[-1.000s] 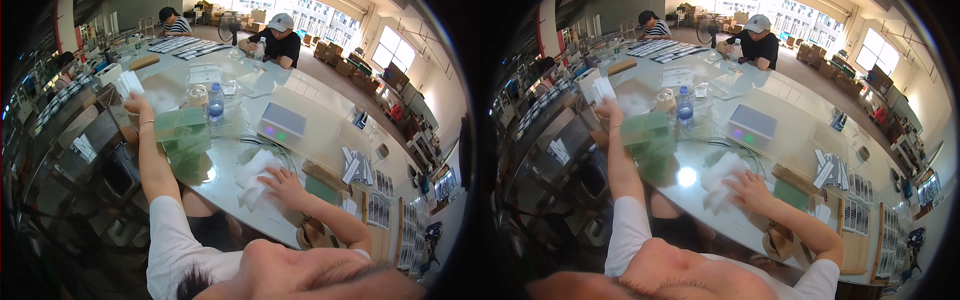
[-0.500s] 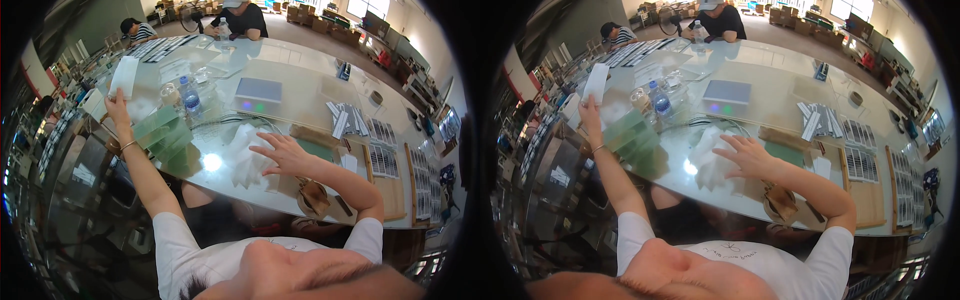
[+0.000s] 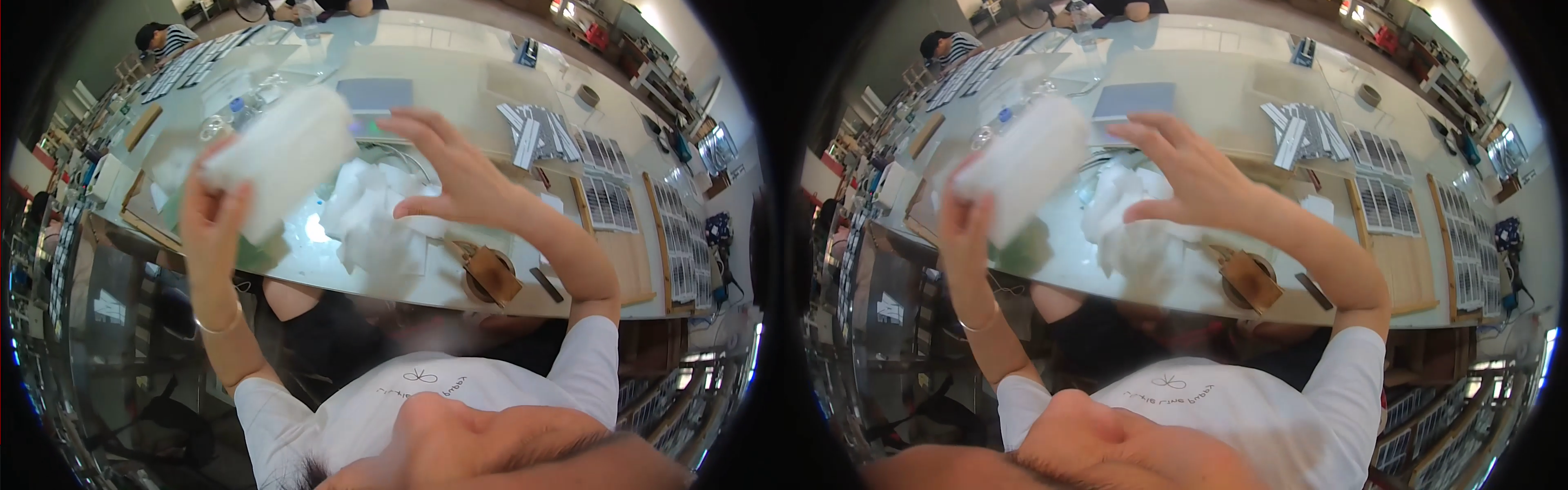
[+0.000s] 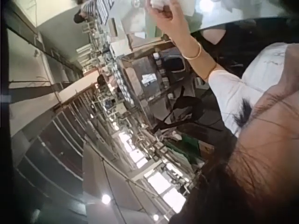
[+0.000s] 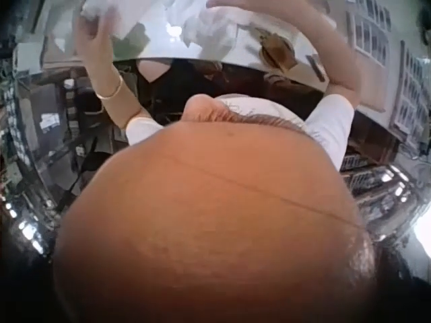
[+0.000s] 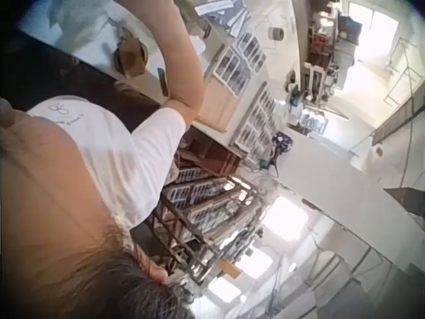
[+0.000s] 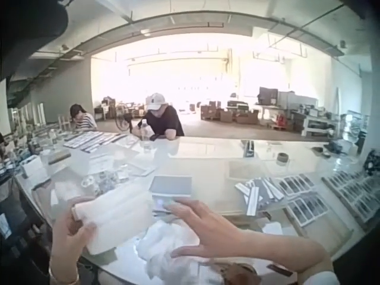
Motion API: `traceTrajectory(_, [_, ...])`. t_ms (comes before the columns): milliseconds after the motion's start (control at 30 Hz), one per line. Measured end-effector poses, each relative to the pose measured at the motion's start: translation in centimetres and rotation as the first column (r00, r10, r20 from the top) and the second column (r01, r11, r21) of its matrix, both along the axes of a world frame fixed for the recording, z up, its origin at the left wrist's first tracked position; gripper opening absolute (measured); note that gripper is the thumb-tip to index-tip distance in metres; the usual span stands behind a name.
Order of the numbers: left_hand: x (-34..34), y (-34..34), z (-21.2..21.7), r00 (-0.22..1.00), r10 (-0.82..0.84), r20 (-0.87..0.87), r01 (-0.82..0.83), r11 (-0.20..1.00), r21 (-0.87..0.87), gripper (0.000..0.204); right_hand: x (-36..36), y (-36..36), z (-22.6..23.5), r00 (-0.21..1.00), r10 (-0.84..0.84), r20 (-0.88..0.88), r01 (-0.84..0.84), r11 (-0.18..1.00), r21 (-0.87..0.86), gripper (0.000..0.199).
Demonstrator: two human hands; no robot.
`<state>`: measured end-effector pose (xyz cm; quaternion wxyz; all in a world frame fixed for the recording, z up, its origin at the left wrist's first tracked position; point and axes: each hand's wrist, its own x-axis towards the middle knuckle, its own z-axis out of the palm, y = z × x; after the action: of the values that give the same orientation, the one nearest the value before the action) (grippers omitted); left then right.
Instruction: Assemble small solar cells into protective frames.
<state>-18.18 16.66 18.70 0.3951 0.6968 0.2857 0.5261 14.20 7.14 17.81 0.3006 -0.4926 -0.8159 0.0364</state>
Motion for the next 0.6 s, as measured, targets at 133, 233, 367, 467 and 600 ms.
traceTrajectory(133, [5.3, -4.2, -1.7, 0.905, -0.419, 0.066, 0.42, 0.861, -0.286, 0.047, -0.9, 0.7, 2.0, 0.963, 0.236, 0.134, -0.234, 0.972, -0.024, 0.102])
traceTrajectory(233, [6.5, -2.1, -5.4, 0.923, -0.377, 0.081, 0.383, 0.873, -0.3, 0.046, -1.2, 0.6, 0.3, 0.962, 0.21, -0.173, -0.266, 0.866, -0.423, 0.083])
traceTrajectory(367, [9.2, -2.0, -10.6, 0.596, -0.298, 0.746, 0.733, 0.581, -0.353, 0.113, -1.9, 0.2, -4.3, 0.674, -0.157, -0.722, -0.44, 0.7, -0.562, 0.066])
traceTrajectory(467, [11.4, -5.2, -12.9, 0.549, -0.298, 0.781, 0.784, 0.506, -0.358, 0.115, -4.2, 0.1, -5.1, 0.741, -0.309, -0.596, -0.359, 0.567, -0.741, 0.07])
traceTrajectory(600, [13.4, -6.3, -12.9, 0.613, -0.116, 0.782, 0.644, 0.647, -0.409, 0.101, -5.3, -0.7, -4.1, 0.991, -0.105, 0.084, 0.134, 0.732, -0.668, 0.074])
